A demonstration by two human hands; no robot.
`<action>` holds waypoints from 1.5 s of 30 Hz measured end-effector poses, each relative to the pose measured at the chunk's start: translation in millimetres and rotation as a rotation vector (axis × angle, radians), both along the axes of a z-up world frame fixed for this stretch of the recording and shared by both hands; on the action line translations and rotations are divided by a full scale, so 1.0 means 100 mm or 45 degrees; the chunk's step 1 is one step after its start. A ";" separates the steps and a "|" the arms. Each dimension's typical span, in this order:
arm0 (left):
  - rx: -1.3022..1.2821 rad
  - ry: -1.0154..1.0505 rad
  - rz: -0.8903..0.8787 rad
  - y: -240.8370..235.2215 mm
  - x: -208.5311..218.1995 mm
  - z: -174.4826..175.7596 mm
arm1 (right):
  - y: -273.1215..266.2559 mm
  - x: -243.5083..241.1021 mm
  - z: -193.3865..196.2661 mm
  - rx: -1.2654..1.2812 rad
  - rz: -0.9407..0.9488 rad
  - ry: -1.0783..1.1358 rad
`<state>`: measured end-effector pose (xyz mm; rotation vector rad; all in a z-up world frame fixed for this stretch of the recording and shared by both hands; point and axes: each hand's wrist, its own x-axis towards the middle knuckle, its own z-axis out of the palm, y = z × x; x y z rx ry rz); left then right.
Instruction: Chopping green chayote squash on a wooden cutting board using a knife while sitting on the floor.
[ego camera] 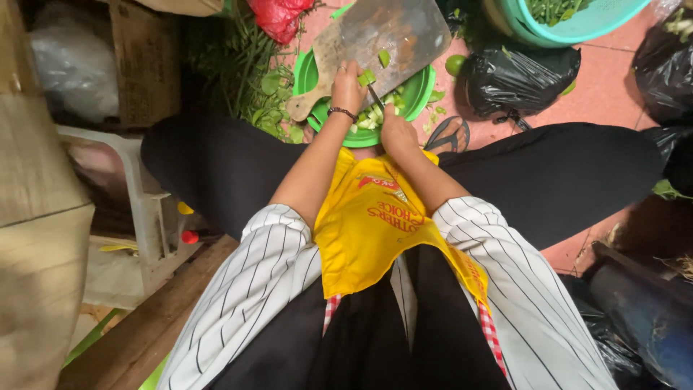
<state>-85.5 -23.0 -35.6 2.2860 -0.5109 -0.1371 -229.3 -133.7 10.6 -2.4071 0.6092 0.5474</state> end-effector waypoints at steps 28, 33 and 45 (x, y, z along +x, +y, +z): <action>0.493 -0.001 -0.742 -1.48 -0.78 -0.52 | -2.75 -0.55 2.00 -0.192 0.049 -0.300; 0.712 -0.056 -0.636 -2.60 -0.49 -1.38 | -2.72 -0.56 2.11 -0.124 0.006 -0.254; 0.569 0.003 -0.410 -2.61 -0.53 -1.95 | -2.88 -0.48 2.17 -0.009 -0.065 -0.202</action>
